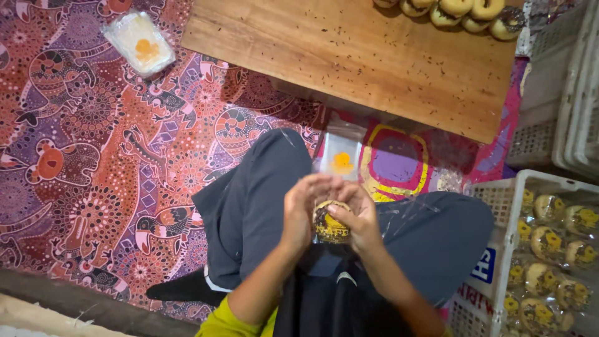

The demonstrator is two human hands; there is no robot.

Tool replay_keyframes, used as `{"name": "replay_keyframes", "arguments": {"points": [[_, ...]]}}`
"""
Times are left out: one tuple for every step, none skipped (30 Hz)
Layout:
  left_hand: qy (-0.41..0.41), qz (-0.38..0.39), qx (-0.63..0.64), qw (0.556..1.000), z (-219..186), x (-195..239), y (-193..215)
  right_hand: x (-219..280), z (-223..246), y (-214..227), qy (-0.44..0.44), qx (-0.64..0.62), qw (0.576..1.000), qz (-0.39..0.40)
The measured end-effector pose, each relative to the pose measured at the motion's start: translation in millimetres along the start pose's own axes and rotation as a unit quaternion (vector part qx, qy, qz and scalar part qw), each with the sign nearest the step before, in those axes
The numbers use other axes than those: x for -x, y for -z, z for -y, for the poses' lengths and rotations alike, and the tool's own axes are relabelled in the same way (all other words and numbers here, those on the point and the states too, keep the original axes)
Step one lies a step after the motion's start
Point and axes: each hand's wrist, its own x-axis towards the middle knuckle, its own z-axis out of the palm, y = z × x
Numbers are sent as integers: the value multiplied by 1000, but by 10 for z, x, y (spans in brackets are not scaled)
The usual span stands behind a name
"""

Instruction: The person sits on the floor and repeatedly picks up doughnuts from a wooden board, places them into small plastic bags, and then puts the sealed bags into a white crate. The process is repeated for multiple doughnuts.

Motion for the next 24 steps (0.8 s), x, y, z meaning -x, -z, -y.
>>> {"name": "replay_keyframes", "arguments": {"points": [[-6, -50, -54, 997, 6, 69, 11, 5, -66, -44, -1, -41, 999, -20], [-13, -100, -108, 989, 0, 114, 19, -21, -111, -73, -20, -59, 997, -44], [-22, -152, -160, 975, -20, 128, 28, -96, -129, -81, -40, -77, 994, -66], [-82, -136, -236, 959, -58, 113, 46, -190, -139, -86, -61, -95, 990, -87], [-142, -121, -311, 932, -118, 64, 82, -309, -130, -78, -62, -39, 995, -73], [-199, -104, -383, 896, -197, 14, 135, -473, -98, -50, -63, 17, 996, -59], [-213, -127, -384, 889, -285, -26, 198, -626, -86, -34, -64, 71, 994, -43], [-227, -150, -385, 882, -369, -54, 270, -737, -102, -30, -50, 100, 993, -27], [-241, -174, -384, 874, -437, -66, 346, -840, -126, -16, -36, 129, 991, -9], [-241, -188, -426, 851, -501, -45, 434, -906, -179, -12, -22, 158, 987, 8], [-241, -202, -466, 827, -551, 12, 527, -916, -269, -22, -36, 166, 985, 16], [-239, -216, -505, 801, -577, 75, 623, -897, -387, -35, -50, 173, 983, 23], [-218, -226, -519, 795, -575, 161, 715, -847, -525, -35, -64, 180, 981, 28], [-196, -235, -532, 790, -551, 246, 802, -797, -672, -25, -66, 192, 979, 19], [-170, -243, -544, 785, -510, 330, 882, -723, -811, -2, -71, 203, 977, 6], [-140, -258, -508, 810, -461, 395, 949, -677, -927, 29, -75, 215, 974, -7], [-110, -269, -471, 833, -421, 417, 1010, -649, -1008, 70, -79, 224, 971, -16], [-80, -281, -432, 853, -398, 428, 1060, -626, -1066, 102, -83, 233, 969, -25], [-49, -288, -389, 874, -398, 431, 1092, -625, -1101, 115, -81, 243, 966, -34], [-18, -295, -345, 891, -418, 435, 1114, -625, -1116, 123, -100, 245, 964, -32], [13, -299, -299, 906, -437, 404, 1133, -639, -1111, 147, -115, 248, 961, -30], [44, -275, -321, 905, -455, 368, 1137, -654, -1093, 185, -131, 250, 959, -28], [78, -249, -342, 903, -460, 312, 1128, -672, -1064, 258, -140, 201, 969, -19], [112, -221, -364, 898, -449, 249, 1107, -681, -1031, 361, -149, 151, 977, -9]]}}
